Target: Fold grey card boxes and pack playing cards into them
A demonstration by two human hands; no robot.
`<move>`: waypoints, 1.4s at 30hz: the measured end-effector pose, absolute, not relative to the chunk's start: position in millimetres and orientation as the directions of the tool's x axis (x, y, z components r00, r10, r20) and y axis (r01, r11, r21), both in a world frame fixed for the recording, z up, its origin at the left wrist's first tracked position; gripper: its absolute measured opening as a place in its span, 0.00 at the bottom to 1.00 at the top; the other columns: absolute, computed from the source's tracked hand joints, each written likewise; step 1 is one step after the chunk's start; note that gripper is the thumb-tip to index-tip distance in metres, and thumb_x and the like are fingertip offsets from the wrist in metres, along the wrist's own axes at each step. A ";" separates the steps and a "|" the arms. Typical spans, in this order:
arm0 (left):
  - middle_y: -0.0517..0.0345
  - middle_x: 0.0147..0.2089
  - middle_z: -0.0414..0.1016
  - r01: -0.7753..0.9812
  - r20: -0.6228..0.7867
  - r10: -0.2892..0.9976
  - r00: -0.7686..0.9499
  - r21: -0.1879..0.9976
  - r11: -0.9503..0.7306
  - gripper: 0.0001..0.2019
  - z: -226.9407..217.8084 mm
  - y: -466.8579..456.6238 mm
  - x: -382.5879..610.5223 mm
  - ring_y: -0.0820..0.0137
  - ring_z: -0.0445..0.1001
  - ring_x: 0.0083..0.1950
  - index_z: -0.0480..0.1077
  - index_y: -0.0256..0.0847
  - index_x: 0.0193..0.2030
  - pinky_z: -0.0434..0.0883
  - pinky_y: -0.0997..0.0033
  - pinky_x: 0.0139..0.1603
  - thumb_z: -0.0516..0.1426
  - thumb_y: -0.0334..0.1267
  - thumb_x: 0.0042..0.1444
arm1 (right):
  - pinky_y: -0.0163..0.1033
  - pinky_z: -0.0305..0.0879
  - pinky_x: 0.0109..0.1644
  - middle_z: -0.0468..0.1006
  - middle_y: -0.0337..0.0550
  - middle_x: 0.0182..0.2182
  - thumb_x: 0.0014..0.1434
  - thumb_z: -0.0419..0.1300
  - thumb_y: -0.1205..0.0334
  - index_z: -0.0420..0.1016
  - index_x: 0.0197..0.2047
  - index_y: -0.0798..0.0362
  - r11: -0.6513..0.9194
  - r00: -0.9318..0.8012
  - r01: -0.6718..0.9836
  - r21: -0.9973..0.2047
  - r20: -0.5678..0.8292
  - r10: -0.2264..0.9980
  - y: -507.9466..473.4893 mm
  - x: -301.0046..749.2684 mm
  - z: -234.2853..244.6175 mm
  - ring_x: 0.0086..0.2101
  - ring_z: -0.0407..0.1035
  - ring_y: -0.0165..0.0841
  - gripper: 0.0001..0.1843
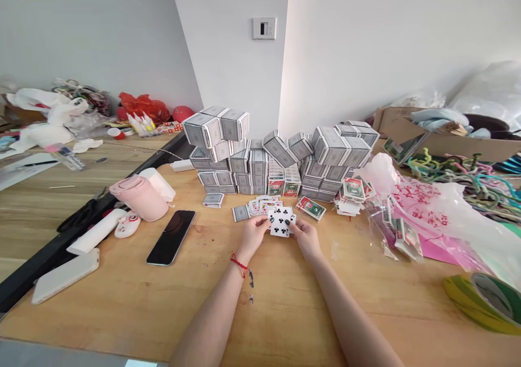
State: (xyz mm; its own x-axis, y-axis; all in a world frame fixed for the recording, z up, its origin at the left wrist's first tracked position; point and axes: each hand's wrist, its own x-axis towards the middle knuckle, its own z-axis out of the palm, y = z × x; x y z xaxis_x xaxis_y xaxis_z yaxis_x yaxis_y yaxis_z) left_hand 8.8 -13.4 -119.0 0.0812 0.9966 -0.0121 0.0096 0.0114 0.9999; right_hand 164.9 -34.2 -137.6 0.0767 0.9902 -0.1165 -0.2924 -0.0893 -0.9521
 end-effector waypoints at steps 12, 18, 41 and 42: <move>0.54 0.32 0.77 0.021 0.004 0.994 0.109 1.000 -0.007 0.08 -118.7 -13.6 8.3 0.68 0.74 0.35 0.73 0.36 0.32 0.71 0.72 0.35 0.57 0.37 0.46 | 0.41 0.68 0.35 0.80 0.45 0.29 0.41 0.64 0.46 0.74 0.32 0.55 -0.086 0.082 -0.258 -0.962 -0.110 0.990 -34.3 164.9 -136.7 0.31 0.73 0.39 0.21; 0.55 0.32 0.77 0.037 -0.012 0.995 0.101 0.999 0.008 0.08 -120.7 -12.9 8.1 0.68 0.74 0.33 0.73 0.36 0.31 0.70 0.73 0.33 0.57 0.38 0.45 | 0.41 0.69 0.35 0.80 0.46 0.32 0.41 0.64 0.47 0.74 0.36 0.55 -0.086 0.088 -0.242 -0.967 -0.110 0.990 -35.0 163.3 -135.0 0.32 0.74 0.40 0.23; 0.51 0.39 0.77 -0.204 -0.175 0.878 0.446 0.935 0.290 0.15 -104.7 -14.3 -11.3 0.66 0.74 0.39 0.74 0.36 0.37 0.71 0.64 0.42 0.60 0.43 0.45 | 0.43 0.70 0.37 0.80 0.45 0.32 0.39 0.66 0.49 0.73 0.36 0.54 -0.063 0.114 -0.266 -0.962 -0.096 0.989 -36.6 163.1 -132.3 0.32 0.74 0.39 0.23; 0.51 0.40 0.77 -0.208 -0.179 0.874 0.451 0.932 0.298 0.15 -105.6 -13.9 -11.3 0.66 0.74 0.39 0.74 0.36 0.38 0.70 0.64 0.43 0.61 0.43 0.44 | 0.43 0.70 0.36 0.80 0.45 0.32 0.38 0.66 0.49 0.73 0.36 0.54 -0.063 0.118 -0.265 -0.962 -0.097 0.988 -36.5 163.1 -132.7 0.31 0.74 0.39 0.23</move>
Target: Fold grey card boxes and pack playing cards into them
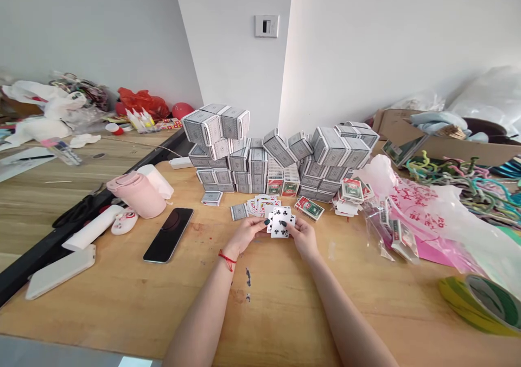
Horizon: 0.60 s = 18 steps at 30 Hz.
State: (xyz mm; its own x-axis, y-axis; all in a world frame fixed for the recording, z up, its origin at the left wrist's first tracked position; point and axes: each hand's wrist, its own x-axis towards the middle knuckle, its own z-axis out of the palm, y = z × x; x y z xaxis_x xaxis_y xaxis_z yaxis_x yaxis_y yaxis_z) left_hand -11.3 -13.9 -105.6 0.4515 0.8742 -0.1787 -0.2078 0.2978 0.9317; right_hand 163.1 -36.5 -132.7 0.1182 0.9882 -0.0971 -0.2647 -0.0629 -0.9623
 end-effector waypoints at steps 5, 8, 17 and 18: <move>0.48 0.42 0.76 -0.211 -0.200 0.872 0.447 0.923 0.320 0.19 -110.8 -12.7 -6.9 0.65 0.74 0.41 0.74 0.34 0.39 0.69 0.66 0.45 0.63 0.43 0.41 | 0.44 0.70 0.35 0.80 0.45 0.30 0.37 0.66 0.48 0.73 0.34 0.54 -0.051 0.138 -0.241 -0.969 -0.086 0.987 -37.4 162.0 -133.5 0.32 0.74 0.41 0.23; 0.48 0.42 0.76 -0.201 -0.203 0.870 0.449 0.926 0.320 0.19 -110.8 -13.4 -3.3 0.67 0.74 0.40 0.74 0.35 0.39 0.69 0.66 0.46 0.64 0.42 0.40 | 0.43 0.70 0.34 0.80 0.45 0.28 0.37 0.66 0.48 0.73 0.33 0.54 -0.053 0.133 -0.231 -0.971 -0.086 0.987 -38.8 160.9 -132.0 0.30 0.74 0.40 0.22; 0.49 0.36 0.77 -0.171 -0.220 0.904 0.366 0.939 0.298 0.21 -107.8 -16.7 5.0 0.67 0.75 0.35 0.73 0.34 0.38 0.71 0.67 0.39 0.66 0.42 0.36 | 0.41 0.68 0.30 0.79 0.43 0.25 0.37 0.66 0.47 0.71 0.26 0.53 -0.049 0.156 -0.161 -0.986 -0.074 0.985 -42.0 158.5 -129.1 0.26 0.73 0.38 0.18; 0.50 0.35 0.78 -0.176 -0.225 0.907 0.356 0.937 0.301 0.21 -108.2 -16.8 5.7 0.68 0.75 0.34 0.73 0.34 0.38 0.71 0.67 0.39 0.66 0.42 0.36 | 0.41 0.68 0.30 0.79 0.43 0.25 0.37 0.66 0.47 0.71 0.26 0.53 -0.051 0.157 -0.160 -0.986 -0.077 0.985 -42.0 158.2 -129.1 0.25 0.73 0.38 0.18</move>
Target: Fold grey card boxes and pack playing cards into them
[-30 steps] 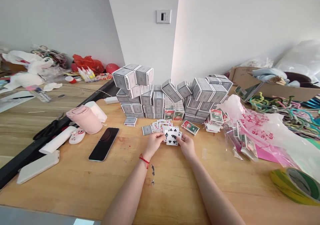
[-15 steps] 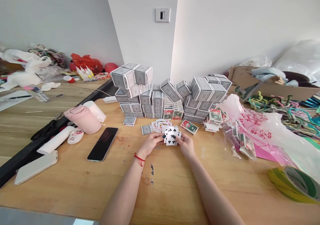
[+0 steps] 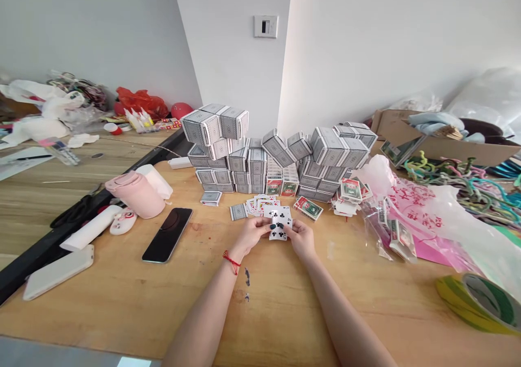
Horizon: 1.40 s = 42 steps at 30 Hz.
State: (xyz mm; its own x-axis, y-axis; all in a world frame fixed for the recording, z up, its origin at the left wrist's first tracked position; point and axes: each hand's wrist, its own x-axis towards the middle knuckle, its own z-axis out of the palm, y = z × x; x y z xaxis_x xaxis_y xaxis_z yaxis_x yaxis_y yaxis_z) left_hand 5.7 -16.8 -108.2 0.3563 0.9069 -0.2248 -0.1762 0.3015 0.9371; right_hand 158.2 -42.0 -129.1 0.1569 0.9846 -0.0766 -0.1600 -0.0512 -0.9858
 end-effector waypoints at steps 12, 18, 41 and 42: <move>0.55 0.26 0.76 -0.161 -0.278 0.927 0.252 0.932 0.324 0.16 -107.0 -17.9 9.0 0.72 0.72 0.25 0.74 0.33 0.31 0.70 0.71 0.31 0.66 0.42 0.35 | 0.38 0.65 0.26 0.79 0.42 0.23 0.35 0.67 0.51 0.71 0.23 0.53 -0.084 0.145 -0.203 -0.976 -0.115 0.983 -40.6 160.1 -131.8 0.22 0.71 0.35 0.16; 0.58 0.22 0.73 -0.159 -0.266 0.934 0.240 0.938 0.309 0.13 -109.2 -18.3 9.9 0.72 0.71 0.24 0.72 0.34 0.24 0.70 0.69 0.31 0.65 0.43 0.35 | 0.35 0.63 0.23 0.77 0.41 0.21 0.35 0.68 0.51 0.70 0.22 0.53 -0.100 0.127 -0.227 -0.969 -0.131 0.983 -40.2 161.8 -132.3 0.20 0.69 0.33 0.16; 0.66 0.18 0.53 0.419 0.249 0.968 0.032 0.876 -0.240 0.15 -116.8 -29.3 22.7 0.77 0.52 0.20 0.52 0.40 0.21 0.49 0.76 0.22 0.46 0.43 0.57 | 0.39 0.67 0.29 0.79 0.42 0.25 0.34 0.69 0.57 0.74 0.31 0.56 -0.137 0.024 -0.366 -0.921 -0.156 0.987 -44.3 148.3 -128.7 0.24 0.72 0.35 0.19; 0.66 0.17 0.53 0.442 0.255 0.967 0.030 0.864 -0.241 0.16 -117.8 -29.0 22.3 0.78 0.51 0.20 0.53 0.40 0.21 0.48 0.75 0.21 0.46 0.43 0.57 | 0.39 0.67 0.29 0.79 0.42 0.24 0.35 0.69 0.57 0.74 0.30 0.56 -0.137 0.025 -0.365 -0.921 -0.156 0.987 -44.4 148.0 -128.2 0.23 0.72 0.35 0.18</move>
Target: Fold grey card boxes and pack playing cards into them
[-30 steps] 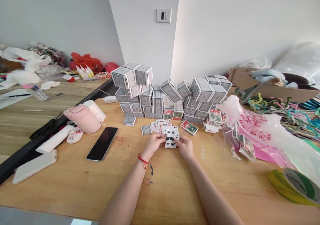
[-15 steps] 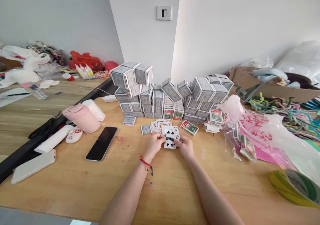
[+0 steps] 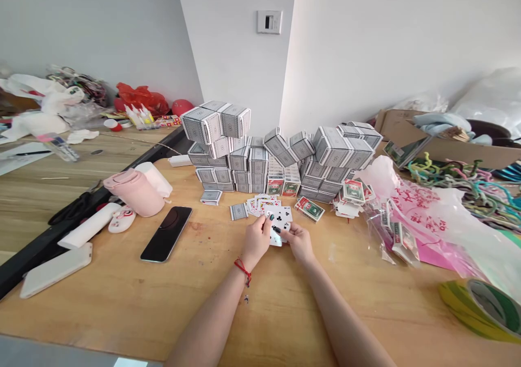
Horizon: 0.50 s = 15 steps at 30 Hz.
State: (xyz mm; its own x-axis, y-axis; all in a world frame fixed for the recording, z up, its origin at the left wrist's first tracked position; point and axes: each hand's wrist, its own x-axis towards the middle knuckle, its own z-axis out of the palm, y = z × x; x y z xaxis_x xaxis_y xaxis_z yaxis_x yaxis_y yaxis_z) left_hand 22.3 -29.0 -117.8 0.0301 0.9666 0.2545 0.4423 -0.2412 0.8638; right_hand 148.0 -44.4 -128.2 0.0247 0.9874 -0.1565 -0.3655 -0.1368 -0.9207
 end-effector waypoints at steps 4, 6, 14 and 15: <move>0.65 0.16 0.54 0.519 0.299 0.954 0.007 0.814 -0.259 0.18 -119.4 -27.3 21.0 0.78 0.51 0.19 0.53 0.39 0.19 0.47 0.75 0.21 0.45 0.44 0.58 | 0.38 0.66 0.28 0.79 0.42 0.24 0.37 0.68 0.55 0.73 0.30 0.56 -0.136 0.024 -0.338 -0.931 -0.153 0.988 -44.3 145.4 -128.3 0.23 0.71 0.34 0.17; 0.64 0.16 0.55 0.555 0.324 0.946 -0.001 0.787 -0.269 0.18 -118.8 -26.6 20.3 0.78 0.51 0.19 0.53 0.39 0.19 0.48 0.75 0.22 0.45 0.44 0.58 | 0.39 0.66 0.29 0.79 0.43 0.26 0.38 0.67 0.54 0.73 0.31 0.56 -0.122 0.020 -0.315 -0.941 -0.135 0.991 -44.2 144.0 -129.0 0.24 0.71 0.35 0.18; 0.61 0.18 0.60 0.661 0.387 0.921 -0.036 0.701 -0.268 0.16 -121.7 -23.7 16.5 0.76 0.55 0.20 0.55 0.40 0.21 0.49 0.75 0.22 0.44 0.41 0.59 | 0.39 0.66 0.34 0.78 0.43 0.30 0.48 0.60 0.50 0.73 0.35 0.54 -0.037 -0.066 -0.260 -0.965 -0.021 0.998 -42.9 145.5 -136.3 0.29 0.70 0.36 0.17; 0.61 0.18 0.60 0.671 0.390 0.920 -0.033 0.691 -0.269 0.16 -122.3 -23.7 16.2 0.76 0.55 0.20 0.55 0.40 0.21 0.49 0.75 0.22 0.44 0.41 0.59 | 0.39 0.66 0.34 0.78 0.44 0.30 0.48 0.60 0.50 0.73 0.35 0.54 -0.036 -0.083 -0.259 -0.965 -0.015 0.996 -42.7 146.1 -137.2 0.30 0.70 0.36 0.17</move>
State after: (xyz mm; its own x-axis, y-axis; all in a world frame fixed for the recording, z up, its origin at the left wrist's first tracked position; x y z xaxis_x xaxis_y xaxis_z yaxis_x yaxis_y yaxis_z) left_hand 16.2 -23.7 -122.3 -0.0326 0.9203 0.3899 0.6709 -0.2690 0.6910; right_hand 146.1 -42.7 -137.2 -0.0834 0.9964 -0.0149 -0.2588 -0.0361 -0.9653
